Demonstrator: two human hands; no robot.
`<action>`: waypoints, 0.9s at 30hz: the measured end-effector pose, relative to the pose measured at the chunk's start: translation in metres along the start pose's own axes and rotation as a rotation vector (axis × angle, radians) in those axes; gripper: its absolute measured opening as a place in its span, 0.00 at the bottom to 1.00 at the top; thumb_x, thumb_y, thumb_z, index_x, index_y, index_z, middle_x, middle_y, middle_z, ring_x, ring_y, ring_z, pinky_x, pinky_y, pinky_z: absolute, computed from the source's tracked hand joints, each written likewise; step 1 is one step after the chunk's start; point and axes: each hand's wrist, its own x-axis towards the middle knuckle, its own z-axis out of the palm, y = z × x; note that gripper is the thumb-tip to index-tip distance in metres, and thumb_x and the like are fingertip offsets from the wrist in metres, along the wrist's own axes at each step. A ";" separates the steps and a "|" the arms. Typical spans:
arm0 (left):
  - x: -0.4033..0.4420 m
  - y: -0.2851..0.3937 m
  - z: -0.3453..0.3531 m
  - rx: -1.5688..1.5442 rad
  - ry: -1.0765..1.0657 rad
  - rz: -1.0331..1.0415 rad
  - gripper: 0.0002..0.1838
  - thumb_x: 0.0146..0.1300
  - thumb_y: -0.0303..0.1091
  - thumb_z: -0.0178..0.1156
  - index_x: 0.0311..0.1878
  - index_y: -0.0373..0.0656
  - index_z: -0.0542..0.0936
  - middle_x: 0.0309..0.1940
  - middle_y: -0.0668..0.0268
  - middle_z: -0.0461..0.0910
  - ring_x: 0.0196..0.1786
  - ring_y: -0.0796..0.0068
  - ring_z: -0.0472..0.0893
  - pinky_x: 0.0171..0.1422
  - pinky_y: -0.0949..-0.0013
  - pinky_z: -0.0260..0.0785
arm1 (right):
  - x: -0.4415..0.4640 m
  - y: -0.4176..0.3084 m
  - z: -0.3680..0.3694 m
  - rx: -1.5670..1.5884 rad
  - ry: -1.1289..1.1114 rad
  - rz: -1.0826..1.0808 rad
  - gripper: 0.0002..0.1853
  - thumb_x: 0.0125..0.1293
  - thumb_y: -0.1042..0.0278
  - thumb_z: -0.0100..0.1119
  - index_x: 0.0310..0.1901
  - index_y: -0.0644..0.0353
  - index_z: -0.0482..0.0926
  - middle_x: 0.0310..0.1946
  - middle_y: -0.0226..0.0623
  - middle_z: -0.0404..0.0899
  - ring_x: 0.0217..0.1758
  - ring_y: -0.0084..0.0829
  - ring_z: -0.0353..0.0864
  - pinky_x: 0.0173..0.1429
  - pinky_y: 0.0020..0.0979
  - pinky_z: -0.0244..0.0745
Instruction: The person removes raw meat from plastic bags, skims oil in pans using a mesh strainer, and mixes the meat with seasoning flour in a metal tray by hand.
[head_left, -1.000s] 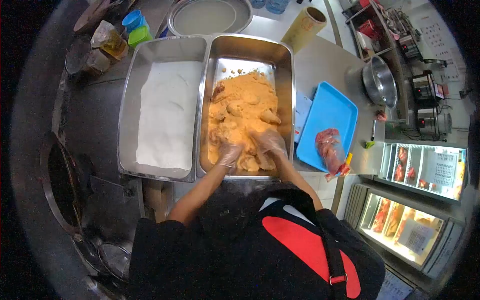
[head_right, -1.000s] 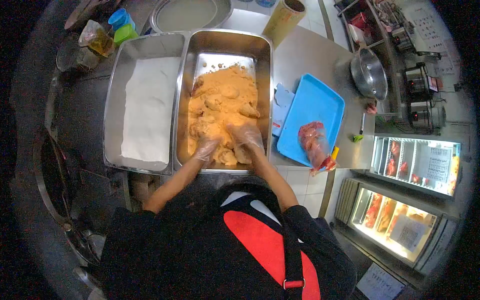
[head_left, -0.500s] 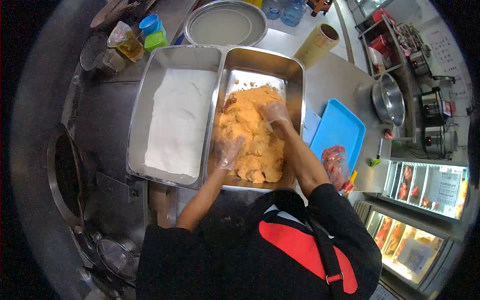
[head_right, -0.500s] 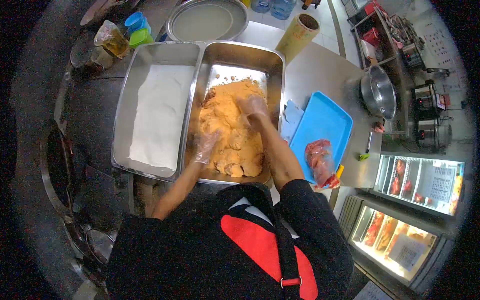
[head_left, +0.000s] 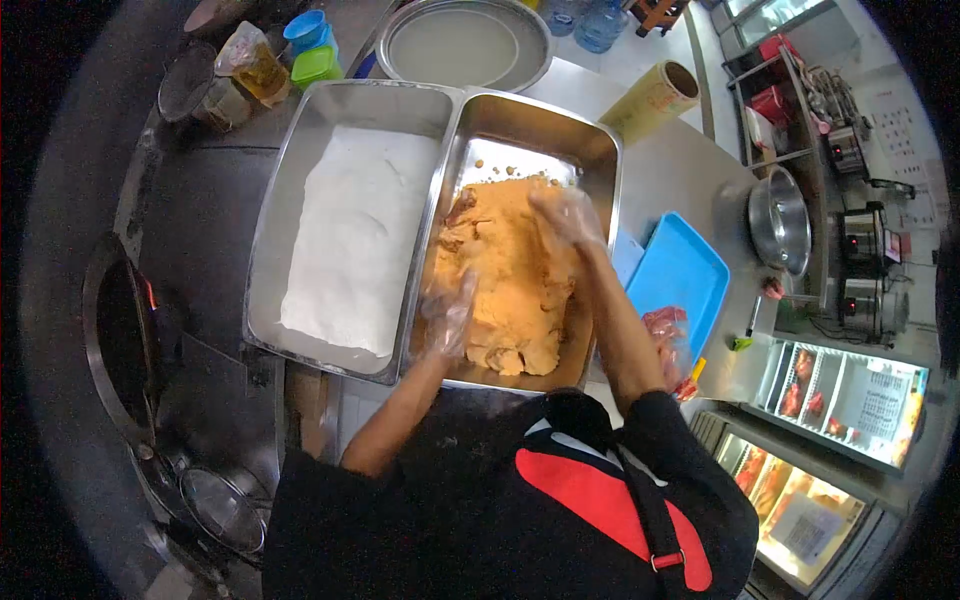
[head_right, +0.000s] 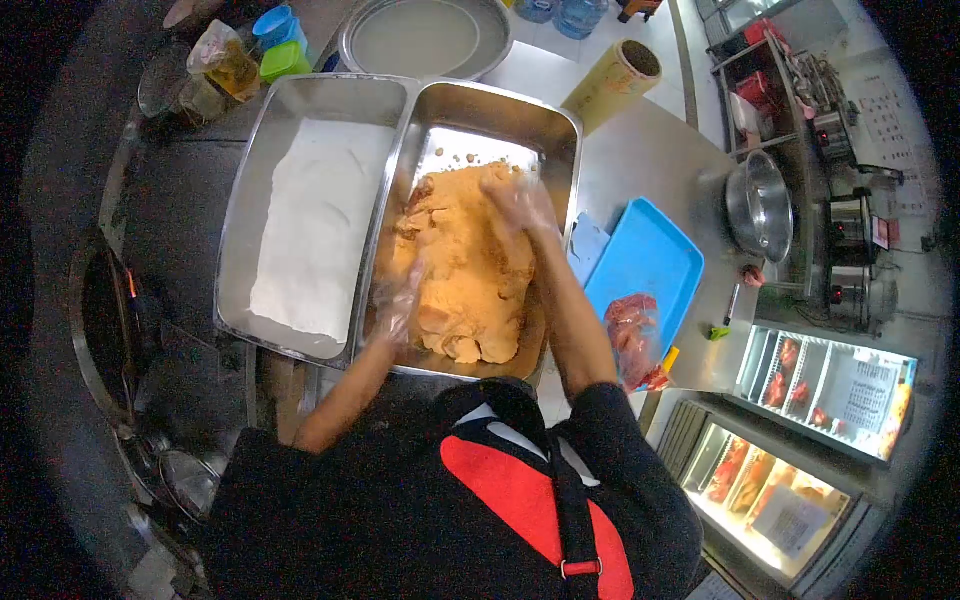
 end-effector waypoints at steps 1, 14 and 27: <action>-0.022 0.011 0.000 -0.417 -0.014 -0.210 0.24 0.71 0.49 0.48 0.52 0.36 0.77 0.39 0.56 0.80 0.37 0.64 0.80 0.36 0.62 0.72 | 0.027 0.014 0.021 0.017 0.019 -0.059 0.31 0.62 0.34 0.49 0.22 0.58 0.79 0.12 0.36 0.73 0.15 0.26 0.71 0.22 0.32 0.69; 0.030 -0.048 0.020 -0.623 -0.013 0.110 0.26 0.63 0.43 0.62 0.57 0.34 0.71 0.41 0.62 0.80 0.38 0.75 0.78 0.40 0.69 0.72 | 0.013 0.000 0.069 -0.127 -0.371 -0.235 0.36 0.57 0.29 0.48 0.27 0.63 0.81 0.26 0.47 0.81 0.28 0.40 0.79 0.34 0.40 0.74; -0.012 0.015 -0.004 -1.189 -0.273 -0.719 0.30 0.64 0.40 0.56 0.65 0.36 0.62 0.62 0.55 0.65 0.65 0.60 0.64 0.68 0.51 0.58 | 0.041 -0.007 0.112 -0.106 -0.541 -0.310 0.20 0.64 0.47 0.50 0.39 0.55 0.81 0.32 0.40 0.81 0.31 0.37 0.77 0.38 0.36 0.73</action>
